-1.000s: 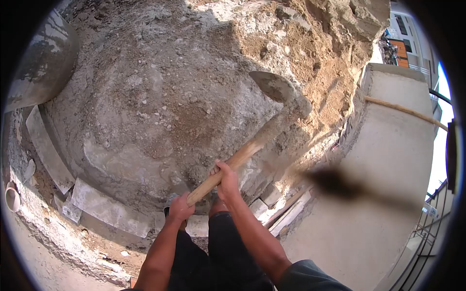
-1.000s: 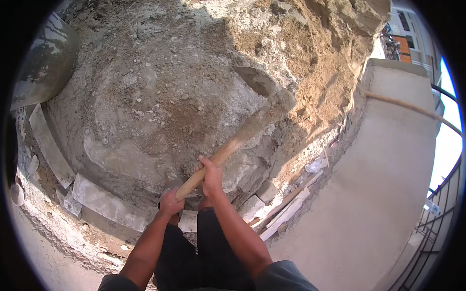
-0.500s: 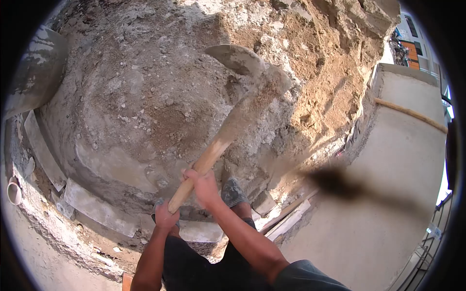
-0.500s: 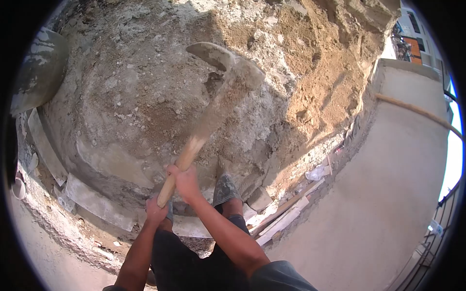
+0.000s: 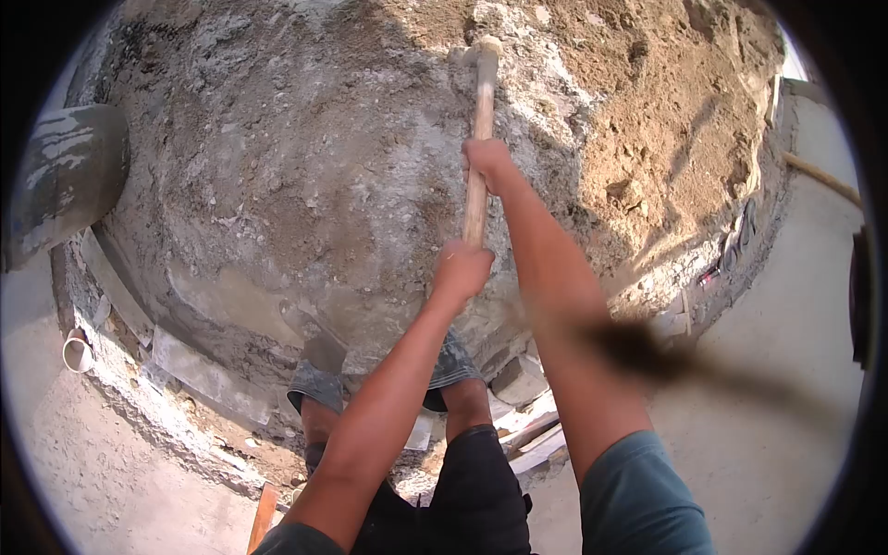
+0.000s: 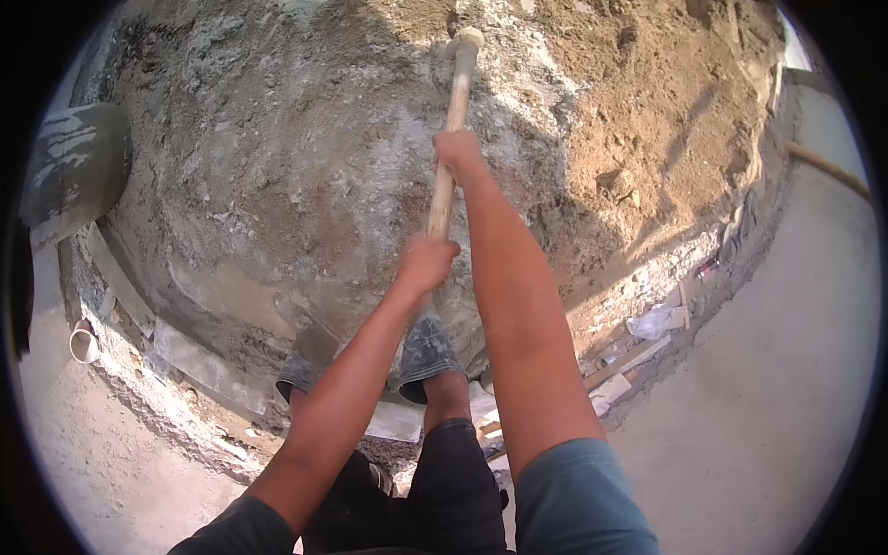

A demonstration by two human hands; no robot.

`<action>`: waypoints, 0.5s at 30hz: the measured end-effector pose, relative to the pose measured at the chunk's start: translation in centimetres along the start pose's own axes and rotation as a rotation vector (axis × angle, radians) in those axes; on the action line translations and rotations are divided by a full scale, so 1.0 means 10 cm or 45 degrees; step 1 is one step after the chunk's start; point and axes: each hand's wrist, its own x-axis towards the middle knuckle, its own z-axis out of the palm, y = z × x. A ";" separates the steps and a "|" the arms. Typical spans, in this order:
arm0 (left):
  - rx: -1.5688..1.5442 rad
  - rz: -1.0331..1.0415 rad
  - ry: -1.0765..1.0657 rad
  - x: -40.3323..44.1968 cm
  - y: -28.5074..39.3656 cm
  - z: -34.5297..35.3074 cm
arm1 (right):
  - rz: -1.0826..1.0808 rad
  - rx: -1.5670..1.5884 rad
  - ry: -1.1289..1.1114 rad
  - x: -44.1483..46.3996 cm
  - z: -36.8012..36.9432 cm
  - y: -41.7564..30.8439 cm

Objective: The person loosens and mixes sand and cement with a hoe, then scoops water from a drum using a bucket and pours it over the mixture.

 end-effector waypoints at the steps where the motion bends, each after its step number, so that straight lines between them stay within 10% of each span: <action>1: 0.178 0.092 0.137 0.05 -0.57 0.21 | 0.005 0.040 0.052 -0.24 0.03 0.22; 8: -0.122 0.157 0.195 -2.03 -1.42 0.77 | -0.028 -0.074 -0.035 -2.32 -0.37 1.31; 15: 0.030 0.341 0.127 -1.20 -0.78 0.85 | -0.180 0.282 0.030 -1.86 -0.88 0.25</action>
